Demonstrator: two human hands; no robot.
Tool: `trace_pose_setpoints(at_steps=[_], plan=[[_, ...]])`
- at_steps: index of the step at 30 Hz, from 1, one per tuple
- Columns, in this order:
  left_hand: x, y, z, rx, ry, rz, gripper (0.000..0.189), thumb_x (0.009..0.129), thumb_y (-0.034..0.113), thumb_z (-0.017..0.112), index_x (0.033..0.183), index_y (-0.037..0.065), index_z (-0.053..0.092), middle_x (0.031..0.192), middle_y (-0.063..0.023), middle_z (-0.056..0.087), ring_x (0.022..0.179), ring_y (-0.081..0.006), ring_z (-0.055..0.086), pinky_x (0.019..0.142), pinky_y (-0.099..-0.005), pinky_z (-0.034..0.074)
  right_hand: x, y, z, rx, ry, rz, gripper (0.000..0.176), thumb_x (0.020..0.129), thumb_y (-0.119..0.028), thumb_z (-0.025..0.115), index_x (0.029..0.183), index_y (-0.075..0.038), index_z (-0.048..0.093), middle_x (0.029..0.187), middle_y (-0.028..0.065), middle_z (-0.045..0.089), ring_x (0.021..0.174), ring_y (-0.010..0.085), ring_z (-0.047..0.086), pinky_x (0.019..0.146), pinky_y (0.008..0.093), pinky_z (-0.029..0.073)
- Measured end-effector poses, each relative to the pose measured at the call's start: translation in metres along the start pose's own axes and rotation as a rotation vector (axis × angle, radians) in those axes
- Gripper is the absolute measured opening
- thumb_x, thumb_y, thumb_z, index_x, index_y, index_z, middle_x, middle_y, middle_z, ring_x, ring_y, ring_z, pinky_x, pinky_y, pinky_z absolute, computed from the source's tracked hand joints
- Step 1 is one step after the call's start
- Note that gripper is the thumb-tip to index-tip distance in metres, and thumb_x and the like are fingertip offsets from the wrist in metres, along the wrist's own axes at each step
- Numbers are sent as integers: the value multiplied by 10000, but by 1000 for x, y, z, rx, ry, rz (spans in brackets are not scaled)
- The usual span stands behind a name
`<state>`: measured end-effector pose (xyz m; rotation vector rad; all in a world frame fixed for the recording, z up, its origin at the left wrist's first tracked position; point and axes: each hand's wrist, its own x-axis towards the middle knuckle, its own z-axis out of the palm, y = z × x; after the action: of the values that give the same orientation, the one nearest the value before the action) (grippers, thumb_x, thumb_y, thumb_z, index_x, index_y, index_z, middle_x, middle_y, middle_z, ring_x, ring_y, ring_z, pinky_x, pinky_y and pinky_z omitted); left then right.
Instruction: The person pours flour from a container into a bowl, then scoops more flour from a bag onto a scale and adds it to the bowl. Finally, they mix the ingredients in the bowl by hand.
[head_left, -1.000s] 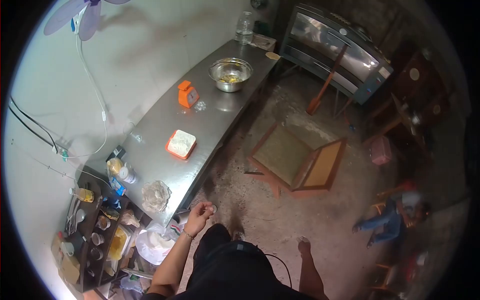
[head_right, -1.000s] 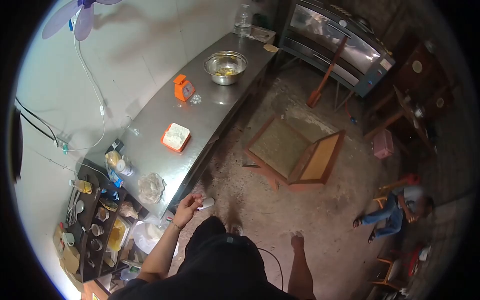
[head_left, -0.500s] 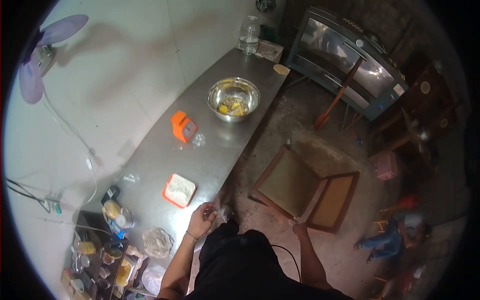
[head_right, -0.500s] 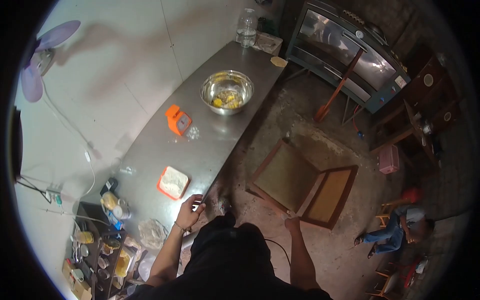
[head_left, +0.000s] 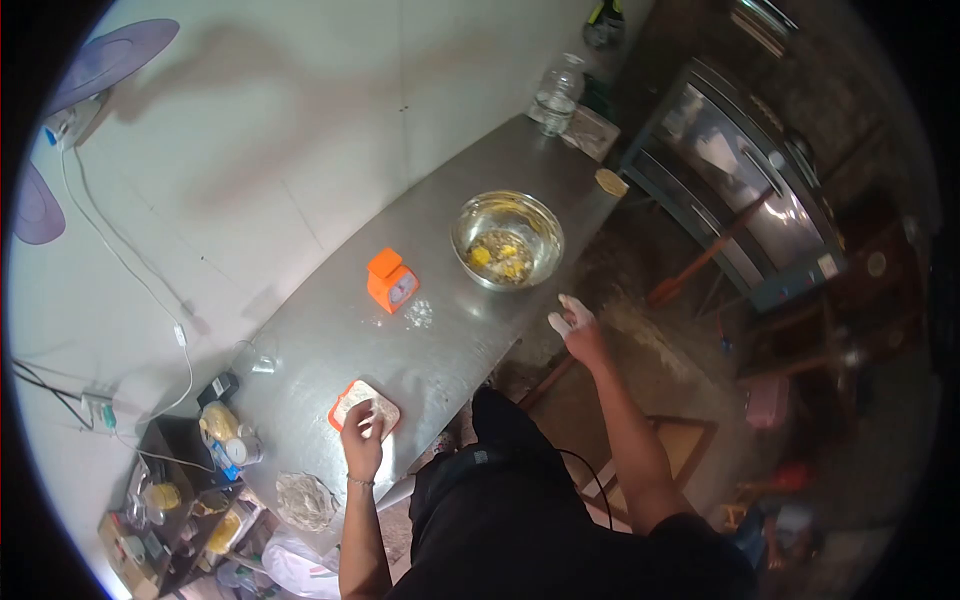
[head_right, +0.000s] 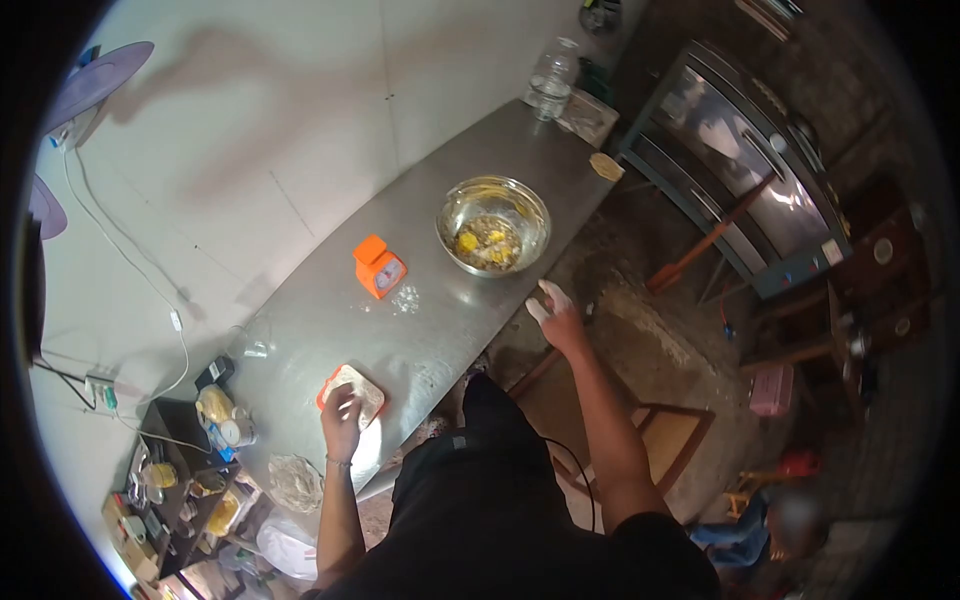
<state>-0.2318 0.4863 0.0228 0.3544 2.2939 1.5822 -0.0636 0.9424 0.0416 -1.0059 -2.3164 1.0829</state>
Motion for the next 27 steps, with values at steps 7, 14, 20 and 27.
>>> trace_pose_setpoints(at_steps=[7, 14, 20, 27], plan=[[-37, -143, 31, -90, 870, -576, 684, 929, 247, 727, 1482, -3, 411, 1365, -233, 537, 1090, -325, 595, 947, -447, 506, 174, -26, 66, -30, -258, -123, 645, 897, -337, 782, 1371, 50, 576, 1241, 228, 676, 1094, 311, 669, 956, 402, 517], [-46, -133, 147, -806, 1132, -815, 678, 978, 319, 643, 1499, -3, 351, 1283, -231, 543, 1082, -383, 623, 838, -527, 587, 258, 16, 116, 87, -602, -147, 605, 932, -239, 749, 1412, 67, 542, 1321, 213, 645, 1155, 291, 646, 992, 388, 497], [4, -134, 160, -1146, 1135, -527, 440, 1044, 280, 515, 1314, -58, 437, 1076, -174, 601, 984, -364, 664, 858, -490, 611, 295, 29, 57, -13, -663, -176, 601, 935, -238, 750, 1425, 45, 546, 1260, 177, 665, 1143, 270, 640, 987, 381, 494], [18, -140, 157, -905, 1420, -512, 221, 971, 118, 573, 1109, -43, 511, 1080, -199, 619, 917, -343, 686, 711, -456, 659, 326, 55, 27, -49, -610, -163, 610, 927, -247, 765, 1418, 45, 550, 1212, 182, 676, 1111, 253, 646, 971, 376, 502]])
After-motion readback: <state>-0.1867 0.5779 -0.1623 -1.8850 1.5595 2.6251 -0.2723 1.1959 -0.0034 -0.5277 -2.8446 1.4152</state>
